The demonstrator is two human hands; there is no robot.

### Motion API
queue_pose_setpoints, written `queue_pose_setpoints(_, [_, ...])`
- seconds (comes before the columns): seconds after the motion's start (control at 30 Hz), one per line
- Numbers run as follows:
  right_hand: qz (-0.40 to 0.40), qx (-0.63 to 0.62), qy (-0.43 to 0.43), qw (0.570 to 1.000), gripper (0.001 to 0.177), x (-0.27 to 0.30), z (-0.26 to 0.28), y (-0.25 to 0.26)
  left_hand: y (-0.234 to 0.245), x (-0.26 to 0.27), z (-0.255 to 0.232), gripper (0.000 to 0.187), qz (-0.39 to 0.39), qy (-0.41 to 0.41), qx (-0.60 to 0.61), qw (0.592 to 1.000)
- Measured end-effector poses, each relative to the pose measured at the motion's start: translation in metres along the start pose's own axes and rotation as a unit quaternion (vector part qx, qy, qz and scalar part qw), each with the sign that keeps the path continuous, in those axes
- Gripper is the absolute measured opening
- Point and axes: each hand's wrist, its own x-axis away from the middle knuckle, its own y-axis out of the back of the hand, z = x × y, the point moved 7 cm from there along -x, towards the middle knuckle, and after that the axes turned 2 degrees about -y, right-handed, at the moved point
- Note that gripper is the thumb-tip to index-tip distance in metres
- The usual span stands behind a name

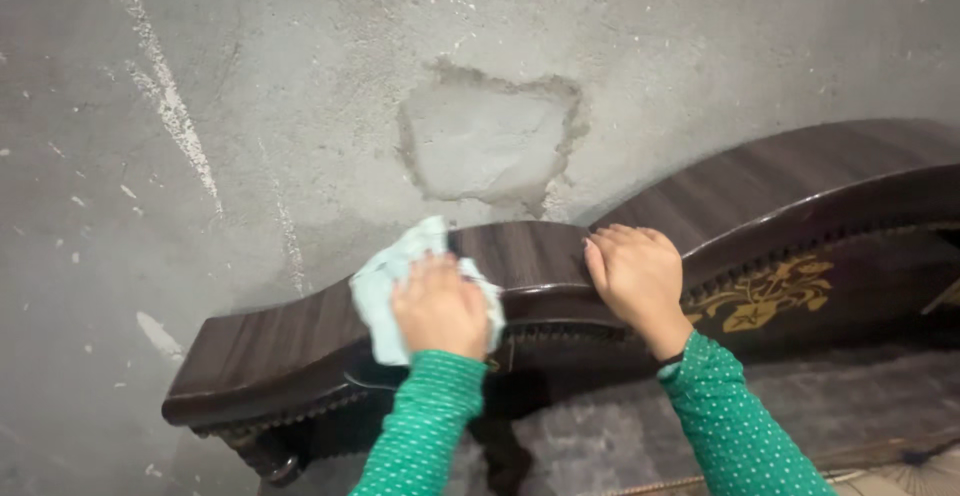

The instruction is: The person wipes the top surface of a dark wooden headboard with a light-colored cloth. They move the cloth back and forth along the curved edge, covering the entire length of the headboard.

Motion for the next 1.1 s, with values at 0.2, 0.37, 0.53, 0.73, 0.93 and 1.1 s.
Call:
queue_pose_setpoints(0.2, [0.010,0.021,-0.004,1.000,0.026,0.002,-0.003,-0.007,-0.029,0.003,-0.109,0.047,0.015,-0.171,0.089,0.981])
queue_pose_setpoints(0.37, [0.011,0.026,-0.009,1.000,0.026,0.002,-0.004,-0.008,-0.040,-0.006,-0.105,0.049,0.069,-0.200,0.101,0.972])
queue_pose_setpoints(0.53, [0.018,0.033,-0.009,0.999,0.027,0.005,-0.004,-0.009,-0.026,-0.013,-0.034,0.047,0.107,-0.125,0.121,0.979])
queue_pose_setpoints(0.73, [0.012,0.039,-0.010,0.999,0.027,0.008,-0.005,-0.011,-0.022,-0.003,0.101,0.048,0.192,0.048,0.069,0.978])
queue_pose_setpoints(0.93, [0.002,0.023,-0.011,1.000,0.026,0.008,-0.007,-0.012,0.016,0.050,0.272,0.049,0.143,0.136,-0.081,0.977])
queue_pose_setpoints(1.1, [-0.002,0.030,-0.009,1.000,0.025,0.009,-0.006,-0.011,-0.001,0.066,0.283,0.044,0.077,0.098,-0.132,0.983])
